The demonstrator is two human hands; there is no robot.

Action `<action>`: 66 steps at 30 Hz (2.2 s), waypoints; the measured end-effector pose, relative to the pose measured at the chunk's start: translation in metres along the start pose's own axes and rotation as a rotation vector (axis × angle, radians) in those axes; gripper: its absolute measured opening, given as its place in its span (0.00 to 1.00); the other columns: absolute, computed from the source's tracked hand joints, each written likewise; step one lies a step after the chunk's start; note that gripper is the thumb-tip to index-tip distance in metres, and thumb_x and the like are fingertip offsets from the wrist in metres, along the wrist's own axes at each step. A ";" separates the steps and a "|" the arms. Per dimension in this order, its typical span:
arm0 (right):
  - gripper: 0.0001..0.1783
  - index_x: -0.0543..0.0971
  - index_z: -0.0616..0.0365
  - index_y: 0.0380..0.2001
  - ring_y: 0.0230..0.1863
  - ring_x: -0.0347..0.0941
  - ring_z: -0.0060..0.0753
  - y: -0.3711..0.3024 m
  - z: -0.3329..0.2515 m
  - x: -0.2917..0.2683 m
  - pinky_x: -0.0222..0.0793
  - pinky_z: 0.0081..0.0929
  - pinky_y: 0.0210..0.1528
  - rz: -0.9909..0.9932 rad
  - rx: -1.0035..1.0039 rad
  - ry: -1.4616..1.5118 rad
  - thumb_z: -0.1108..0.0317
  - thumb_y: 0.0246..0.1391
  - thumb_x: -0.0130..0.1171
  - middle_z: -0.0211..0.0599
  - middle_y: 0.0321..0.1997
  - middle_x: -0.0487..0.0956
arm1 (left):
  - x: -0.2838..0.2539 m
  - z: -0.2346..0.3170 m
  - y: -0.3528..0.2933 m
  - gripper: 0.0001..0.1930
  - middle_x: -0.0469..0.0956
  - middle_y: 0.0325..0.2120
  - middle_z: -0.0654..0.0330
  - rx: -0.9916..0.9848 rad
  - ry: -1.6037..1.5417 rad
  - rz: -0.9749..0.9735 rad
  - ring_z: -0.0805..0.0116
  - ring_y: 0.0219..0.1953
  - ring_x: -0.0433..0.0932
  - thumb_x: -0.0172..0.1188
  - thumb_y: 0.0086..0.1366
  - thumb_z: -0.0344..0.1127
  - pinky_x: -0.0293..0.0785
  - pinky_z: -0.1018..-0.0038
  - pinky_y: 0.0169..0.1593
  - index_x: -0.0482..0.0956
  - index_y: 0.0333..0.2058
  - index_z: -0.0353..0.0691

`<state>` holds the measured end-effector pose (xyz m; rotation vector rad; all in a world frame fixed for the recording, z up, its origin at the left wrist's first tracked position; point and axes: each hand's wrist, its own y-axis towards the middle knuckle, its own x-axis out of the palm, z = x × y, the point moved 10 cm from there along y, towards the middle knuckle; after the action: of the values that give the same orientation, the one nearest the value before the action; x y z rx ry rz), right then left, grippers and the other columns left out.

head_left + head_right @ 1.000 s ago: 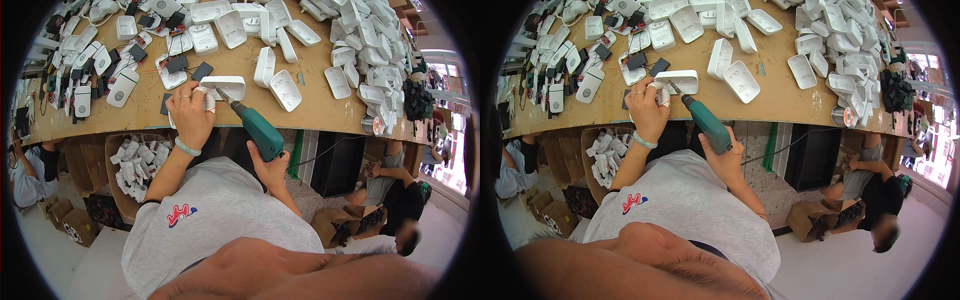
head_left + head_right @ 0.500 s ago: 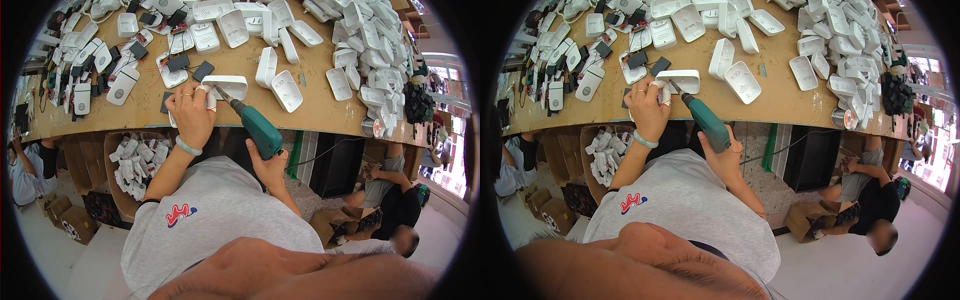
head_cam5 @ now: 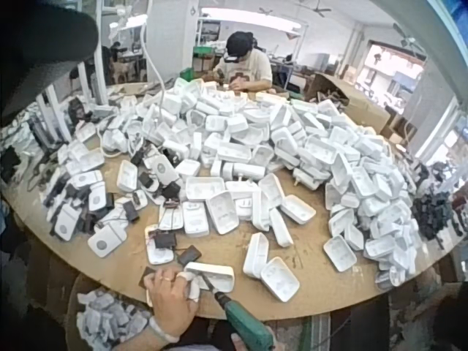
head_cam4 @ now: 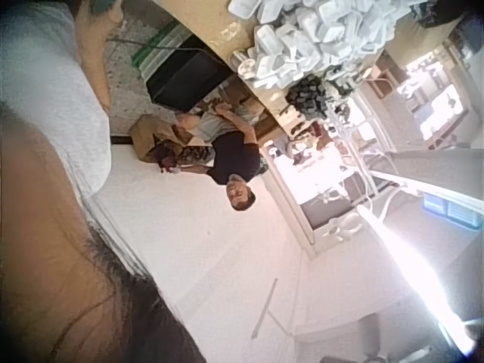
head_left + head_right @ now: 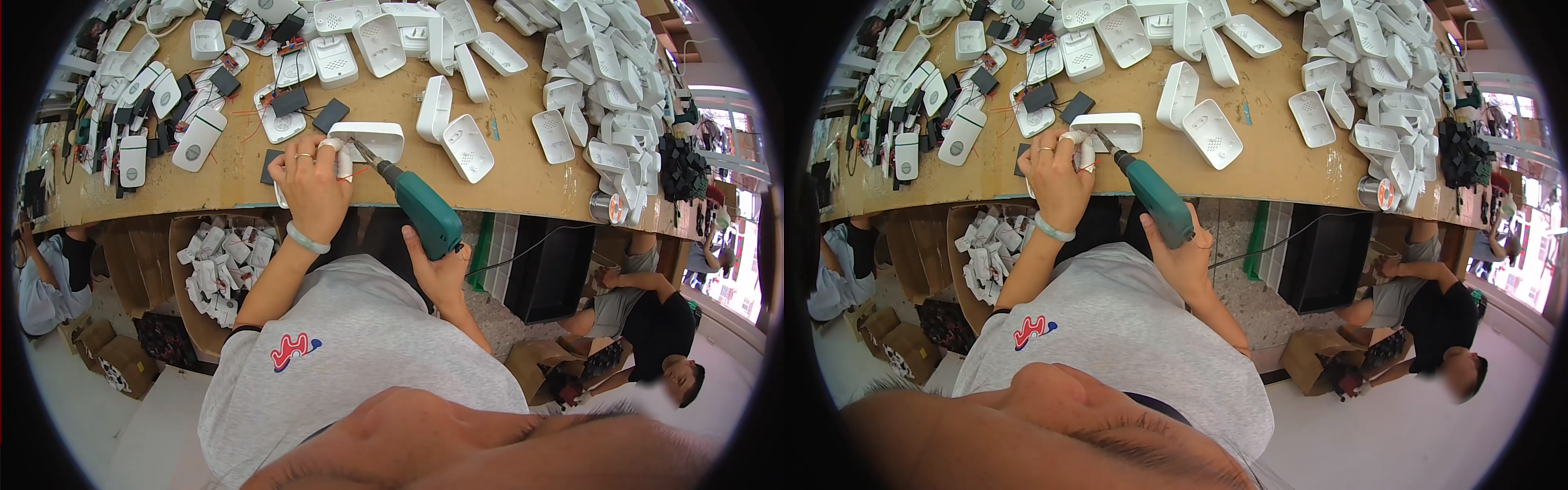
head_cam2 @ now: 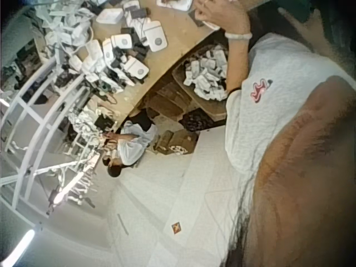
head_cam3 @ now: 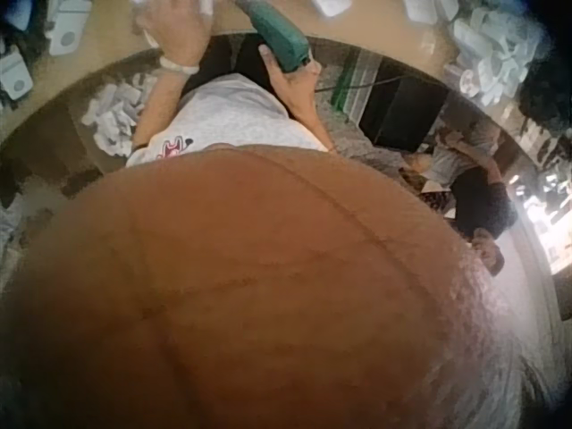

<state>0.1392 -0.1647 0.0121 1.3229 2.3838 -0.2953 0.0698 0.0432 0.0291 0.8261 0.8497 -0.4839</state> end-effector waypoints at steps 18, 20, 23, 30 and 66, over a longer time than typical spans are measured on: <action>0.15 0.78 0.63 0.41 0.27 0.74 0.20 -0.001 0.000 0.000 0.71 0.20 0.32 0.013 -0.021 0.034 0.66 0.56 0.70 0.35 0.28 0.81 | 0.001 -0.002 -0.001 0.13 0.76 0.42 0.59 -0.017 -0.008 -0.030 0.58 0.49 0.72 0.65 0.48 0.29 0.57 0.58 0.52 0.81 0.36 0.37; 0.15 0.78 0.63 0.41 0.27 0.74 0.20 -0.001 -0.001 0.001 0.70 0.20 0.33 0.003 -0.011 0.027 0.66 0.56 0.69 0.35 0.28 0.81 | 0.002 -0.002 -0.001 0.13 0.76 0.43 0.60 -0.020 -0.010 -0.035 0.58 0.49 0.72 0.65 0.48 0.29 0.57 0.58 0.52 0.81 0.36 0.37; 0.15 0.78 0.63 0.41 0.27 0.74 0.21 -0.001 -0.001 0.001 0.70 0.20 0.33 -0.001 -0.002 0.007 0.66 0.56 0.70 0.35 0.29 0.81 | 0.002 -0.001 -0.001 0.13 0.76 0.42 0.60 -0.014 -0.005 -0.031 0.58 0.49 0.71 0.65 0.48 0.29 0.57 0.58 0.52 0.81 0.36 0.37; 0.15 0.78 0.63 0.41 0.27 0.74 0.22 -0.002 0.002 -0.003 0.71 0.21 0.33 0.035 -0.014 0.042 0.67 0.56 0.70 0.36 0.29 0.81 | 0.002 -0.001 -0.002 0.13 0.76 0.42 0.60 -0.015 -0.008 -0.030 0.58 0.48 0.72 0.65 0.51 0.29 0.58 0.58 0.51 0.80 0.38 0.38; 0.15 0.78 0.63 0.42 0.28 0.75 0.20 0.001 -0.004 0.000 0.71 0.20 0.33 -0.004 0.015 0.000 0.66 0.56 0.69 0.35 0.29 0.82 | -0.003 0.006 0.005 0.15 0.80 0.45 0.60 0.018 0.056 -0.027 0.60 0.51 0.74 0.67 0.49 0.29 0.59 0.60 0.53 0.81 0.38 0.39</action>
<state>0.1392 -0.1626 0.0153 1.3254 2.3887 -0.3145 0.0741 0.0412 0.0357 0.8487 0.9101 -0.4945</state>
